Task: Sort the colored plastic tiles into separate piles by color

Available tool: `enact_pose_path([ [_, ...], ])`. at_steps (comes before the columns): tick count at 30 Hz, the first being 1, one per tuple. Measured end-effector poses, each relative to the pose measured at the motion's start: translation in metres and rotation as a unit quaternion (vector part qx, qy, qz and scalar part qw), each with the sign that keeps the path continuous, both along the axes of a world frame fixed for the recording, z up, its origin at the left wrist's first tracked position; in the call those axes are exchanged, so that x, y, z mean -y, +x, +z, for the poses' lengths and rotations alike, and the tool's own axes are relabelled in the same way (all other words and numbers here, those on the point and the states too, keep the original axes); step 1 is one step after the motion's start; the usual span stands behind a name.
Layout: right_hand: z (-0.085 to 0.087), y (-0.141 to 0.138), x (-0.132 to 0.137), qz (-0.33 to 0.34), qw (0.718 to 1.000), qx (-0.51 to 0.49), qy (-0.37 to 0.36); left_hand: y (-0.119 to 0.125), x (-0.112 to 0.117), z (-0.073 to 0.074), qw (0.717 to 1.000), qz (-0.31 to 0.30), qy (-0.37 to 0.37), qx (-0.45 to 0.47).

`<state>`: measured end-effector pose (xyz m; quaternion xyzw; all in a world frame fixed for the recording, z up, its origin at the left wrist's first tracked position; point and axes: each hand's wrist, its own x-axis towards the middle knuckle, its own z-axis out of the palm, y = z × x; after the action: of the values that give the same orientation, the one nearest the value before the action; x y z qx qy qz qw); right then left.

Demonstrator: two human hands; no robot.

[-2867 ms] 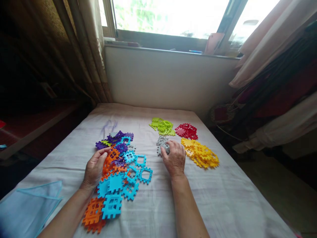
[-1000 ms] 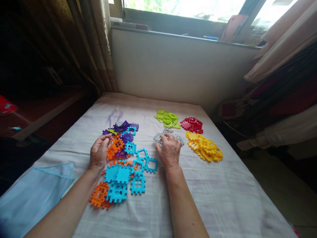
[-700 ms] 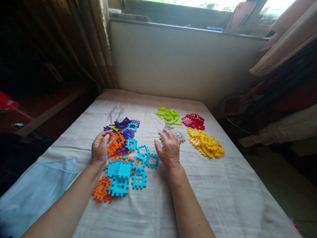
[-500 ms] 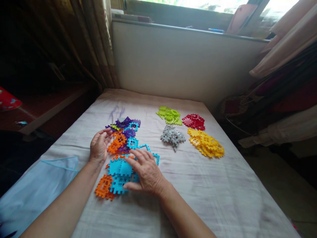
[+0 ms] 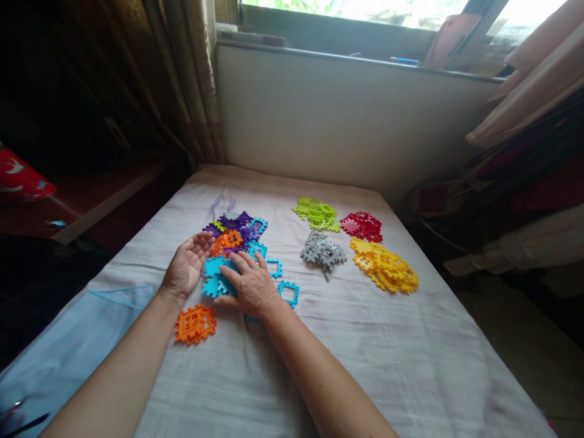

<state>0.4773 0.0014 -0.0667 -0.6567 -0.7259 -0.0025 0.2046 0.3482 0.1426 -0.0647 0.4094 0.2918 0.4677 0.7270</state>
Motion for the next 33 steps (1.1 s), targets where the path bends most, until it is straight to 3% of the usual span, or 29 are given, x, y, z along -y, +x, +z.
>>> enact_pose_path([
  [3, 0.004, 0.016, -0.014, -0.063, 0.997, -0.027, 0.025, 0.0, 0.007, 0.0, 0.994, -0.061, 0.079, -0.055],
  [6, 0.008, 0.038, -0.013, -0.14, 0.98, -0.107, 0.092, 0.0, 0.013, 0.0, 0.969, -0.127, 0.152, -0.146],
  [9, 0.01, 0.057, 0.007, -0.198, 0.951, -0.196, 0.134, 0.002, 0.014, -0.001, 0.93, -0.123, 0.264, -0.224],
  [12, 0.01, 0.064, 0.037, -0.212, 0.939, -0.252, 0.1, 0.005, 0.012, -0.003, 0.897, -0.111, 0.336, -0.266],
  [14, 0.012, 0.062, 0.052, -0.181, 0.951, -0.249, 0.039, 0.006, 0.012, -0.005, 0.883, -0.103, 0.362, -0.279],
  [19, 0.018, 0.048, 0.06, -0.095, 0.981, -0.139, -0.096, 0.007, 0.012, -0.008, 0.888, -0.085, 0.356, -0.279],
  [25, 0.017, 0.034, 0.053, -0.102, 0.987, -0.026, -0.118, 0.007, 0.011, -0.011, 0.91, -0.078, 0.314, -0.26],
  [33, 0.015, 0.031, 0.051, -0.132, 0.986, -0.003, -0.101, 0.008, 0.012, -0.01, 0.918, -0.07, 0.295, -0.255],
])
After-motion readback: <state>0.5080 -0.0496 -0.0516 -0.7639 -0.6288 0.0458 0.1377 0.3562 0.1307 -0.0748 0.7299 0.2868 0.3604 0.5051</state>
